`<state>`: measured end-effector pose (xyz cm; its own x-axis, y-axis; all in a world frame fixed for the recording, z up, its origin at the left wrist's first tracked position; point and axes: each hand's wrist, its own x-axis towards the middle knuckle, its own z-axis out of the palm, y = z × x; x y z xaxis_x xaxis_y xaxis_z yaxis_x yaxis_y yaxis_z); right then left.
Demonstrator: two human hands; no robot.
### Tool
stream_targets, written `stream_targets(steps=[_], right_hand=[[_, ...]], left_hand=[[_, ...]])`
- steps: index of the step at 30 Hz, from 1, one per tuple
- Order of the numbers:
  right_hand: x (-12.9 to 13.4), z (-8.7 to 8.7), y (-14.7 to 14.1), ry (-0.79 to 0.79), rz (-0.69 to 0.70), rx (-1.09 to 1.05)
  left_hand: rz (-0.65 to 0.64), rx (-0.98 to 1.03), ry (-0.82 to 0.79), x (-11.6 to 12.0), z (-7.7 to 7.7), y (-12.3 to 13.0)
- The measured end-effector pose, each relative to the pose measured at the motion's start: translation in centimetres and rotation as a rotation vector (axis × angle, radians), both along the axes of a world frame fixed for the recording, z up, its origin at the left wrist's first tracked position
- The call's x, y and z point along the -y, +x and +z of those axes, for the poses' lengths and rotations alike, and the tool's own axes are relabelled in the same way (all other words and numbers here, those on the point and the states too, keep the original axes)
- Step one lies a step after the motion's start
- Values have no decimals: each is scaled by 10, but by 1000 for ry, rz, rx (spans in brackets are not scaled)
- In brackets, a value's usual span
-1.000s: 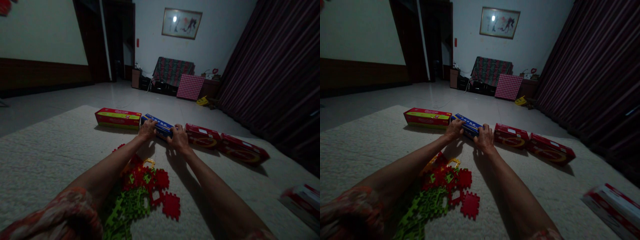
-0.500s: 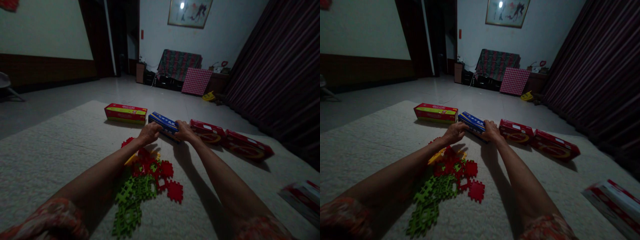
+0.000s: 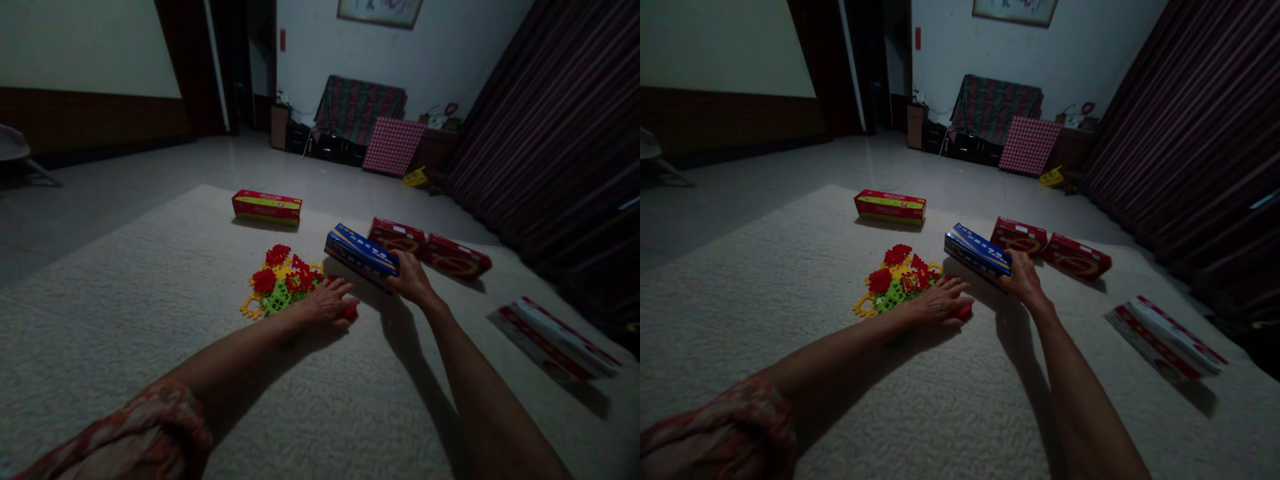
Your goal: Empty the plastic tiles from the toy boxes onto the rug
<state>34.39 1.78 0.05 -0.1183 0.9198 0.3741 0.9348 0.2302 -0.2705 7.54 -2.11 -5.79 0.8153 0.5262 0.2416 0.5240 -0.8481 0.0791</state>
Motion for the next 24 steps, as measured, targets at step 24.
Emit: stream_targets(steps=[24], right_hand=[[78,-17,15,9,-101,-125]], left_hand=[[-18,-34,-52,31,6,-76]])
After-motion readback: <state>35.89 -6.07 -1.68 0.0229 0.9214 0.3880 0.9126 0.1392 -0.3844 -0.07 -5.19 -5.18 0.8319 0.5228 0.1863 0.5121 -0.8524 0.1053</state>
